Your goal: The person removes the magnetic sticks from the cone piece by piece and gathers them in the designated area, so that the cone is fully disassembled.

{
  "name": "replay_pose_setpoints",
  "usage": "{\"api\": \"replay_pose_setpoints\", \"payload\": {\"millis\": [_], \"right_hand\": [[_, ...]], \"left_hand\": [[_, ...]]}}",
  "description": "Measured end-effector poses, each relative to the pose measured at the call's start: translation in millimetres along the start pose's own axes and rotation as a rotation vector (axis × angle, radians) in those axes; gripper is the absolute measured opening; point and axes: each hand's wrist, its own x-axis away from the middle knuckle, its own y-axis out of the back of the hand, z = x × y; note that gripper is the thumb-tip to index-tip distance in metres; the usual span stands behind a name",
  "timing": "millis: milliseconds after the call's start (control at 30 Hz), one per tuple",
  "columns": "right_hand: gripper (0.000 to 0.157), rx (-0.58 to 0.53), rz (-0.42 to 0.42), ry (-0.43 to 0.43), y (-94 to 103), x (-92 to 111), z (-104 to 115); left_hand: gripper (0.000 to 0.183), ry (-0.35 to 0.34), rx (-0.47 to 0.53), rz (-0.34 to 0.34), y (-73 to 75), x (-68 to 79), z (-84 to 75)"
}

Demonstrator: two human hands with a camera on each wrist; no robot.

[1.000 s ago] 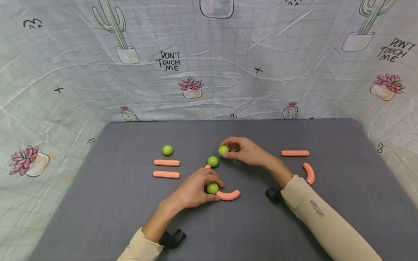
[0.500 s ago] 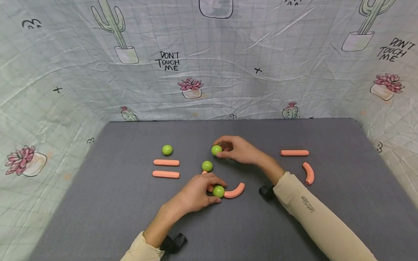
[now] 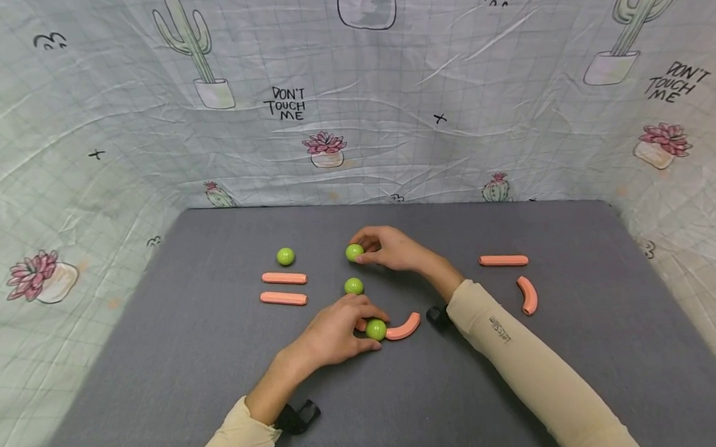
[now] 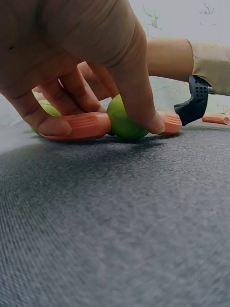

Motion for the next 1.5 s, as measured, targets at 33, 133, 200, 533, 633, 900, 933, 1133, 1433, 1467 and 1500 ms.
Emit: {"api": "replay_pose_setpoints", "payload": {"millis": [33, 133, 200, 533, 633, 900, 933, 1133, 1433, 1467, 1500], "right_hand": [[0.035, 0.006, 0.008, 0.001, -0.6, -2.5, 0.1], [0.035, 0.020, 0.024, -0.001, -1.9, -8.8, 0.7], [0.035, 0.025, 0.029, -0.001, -2.6, -12.2, 1.2], [0.036, 0.035, 0.063, 0.030, -7.3, -35.0, 9.2], [0.036, 0.025, 0.073, 0.030, -10.5, -42.3, 9.8], [0.037, 0.015, 0.080, 0.020, -15.1, -54.8, 11.8], [0.037, 0.017, 0.082, 0.019, -15.2, -55.7, 12.6], [0.037, 0.021, 0.095, 0.014, -16.1, -59.9, 15.9], [0.039, 0.017, 0.104, -0.009, -18.2, -62.8, 13.0], [0.039, 0.015, 0.103, -0.011, -18.2, -62.7, 12.5], [0.040, 0.013, 0.104, -0.013, -18.1, -62.4, 12.0]], "left_hand": [[0.038, -0.004, 0.005, 0.000, 0.1, -0.2, 0.8], [0.039, -0.023, 0.029, -0.004, 0.2, -0.8, 3.4], [0.039, -0.033, 0.047, -0.009, 0.2, -1.0, 5.2], [0.039, -0.026, 0.080, -0.003, 0.6, 0.9, 9.9], [0.039, -0.019, 0.093, -0.001, 0.6, 1.7, 10.3], [0.037, -0.012, 0.122, 0.010, 0.9, 1.7, 11.4], [0.037, -0.014, 0.122, 0.009, 0.7, 1.8, 11.7], [0.036, -0.017, 0.125, 0.007, -0.2, 1.9, 13.0], [0.036, -0.014, 0.138, 0.004, -1.8, 0.8, 14.8], [0.036, -0.014, 0.139, 0.004, -2.1, 0.7, 14.9], [0.036, -0.015, 0.139, 0.005, -2.5, 0.7, 15.0]]}}
